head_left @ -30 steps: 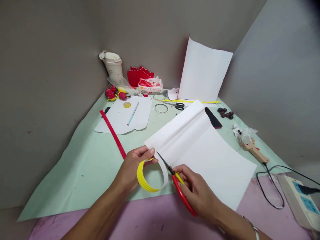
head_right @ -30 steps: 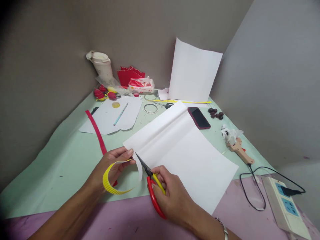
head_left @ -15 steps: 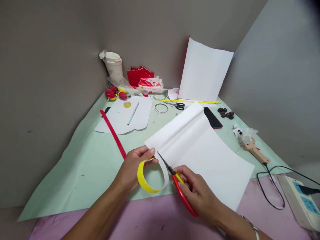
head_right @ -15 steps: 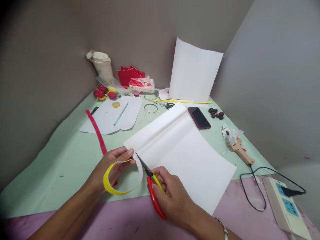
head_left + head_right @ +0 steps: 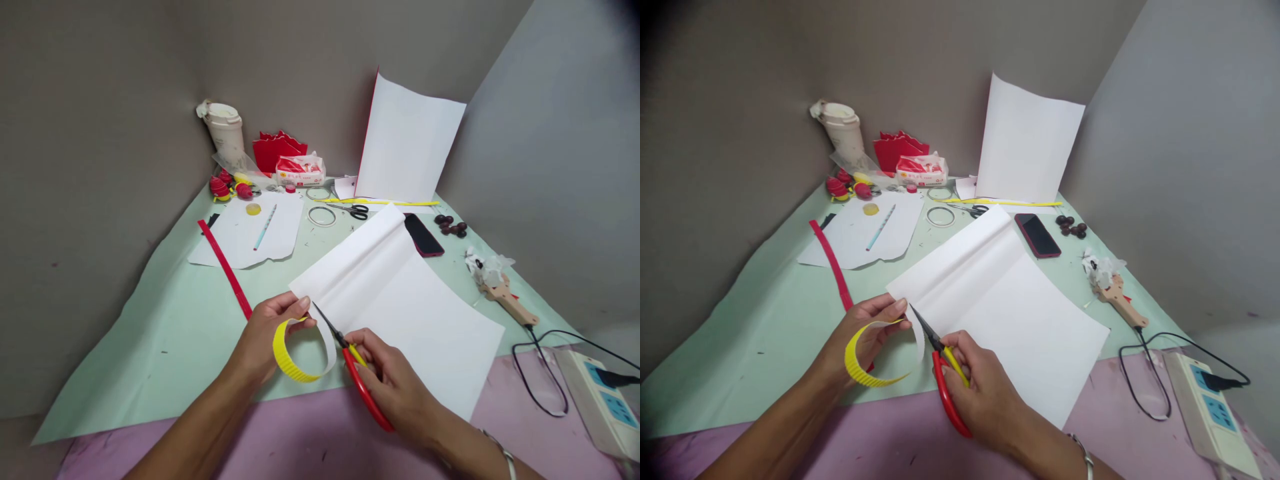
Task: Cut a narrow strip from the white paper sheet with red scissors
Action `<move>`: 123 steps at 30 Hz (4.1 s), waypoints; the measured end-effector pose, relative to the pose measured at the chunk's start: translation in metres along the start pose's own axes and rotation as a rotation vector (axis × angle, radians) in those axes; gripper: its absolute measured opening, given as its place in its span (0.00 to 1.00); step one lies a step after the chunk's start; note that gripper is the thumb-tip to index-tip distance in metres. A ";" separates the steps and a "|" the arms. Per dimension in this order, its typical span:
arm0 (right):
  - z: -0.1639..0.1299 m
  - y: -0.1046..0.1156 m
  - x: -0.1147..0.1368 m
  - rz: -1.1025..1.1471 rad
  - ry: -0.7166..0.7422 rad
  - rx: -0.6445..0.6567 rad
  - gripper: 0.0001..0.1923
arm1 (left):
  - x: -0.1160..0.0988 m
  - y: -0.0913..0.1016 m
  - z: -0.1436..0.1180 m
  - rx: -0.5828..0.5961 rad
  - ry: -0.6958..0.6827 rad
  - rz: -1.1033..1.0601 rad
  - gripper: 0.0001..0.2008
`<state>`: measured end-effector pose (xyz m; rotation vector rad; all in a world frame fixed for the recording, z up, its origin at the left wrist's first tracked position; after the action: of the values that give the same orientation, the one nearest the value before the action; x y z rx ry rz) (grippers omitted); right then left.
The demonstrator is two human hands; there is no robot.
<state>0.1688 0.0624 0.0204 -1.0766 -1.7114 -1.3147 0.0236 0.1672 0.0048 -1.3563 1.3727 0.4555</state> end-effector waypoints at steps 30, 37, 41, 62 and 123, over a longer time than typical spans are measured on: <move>0.001 0.002 -0.005 -0.092 0.016 0.001 0.05 | -0.005 0.003 0.002 -0.088 -0.013 -0.092 0.10; 0.002 0.000 -0.005 -0.043 0.001 -0.020 0.05 | -0.004 0.001 0.001 -0.062 -0.017 -0.085 0.10; 0.003 0.000 -0.007 -0.033 0.012 -0.012 0.06 | -0.002 0.002 0.002 -0.053 -0.016 -0.092 0.10; 0.002 0.000 -0.003 -0.026 -0.021 -0.017 0.05 | -0.004 0.002 0.000 -0.039 -0.023 -0.068 0.10; 0.002 -0.004 -0.006 0.027 -0.008 0.001 0.05 | -0.002 0.002 -0.001 -0.054 -0.012 -0.047 0.10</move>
<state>0.1670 0.0631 0.0128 -1.1021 -1.6969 -1.2948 0.0209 0.1679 0.0063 -1.4249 1.3243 0.4715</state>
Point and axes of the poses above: each hand's wrist, its own z-axis towards the middle knuckle, its own y-axis out of the back of the hand, x = y × z, the point moved 6 cm from there along z, towards the middle knuckle, and after that the axes turned 6 degrees about -z, right-handed, at the moved point
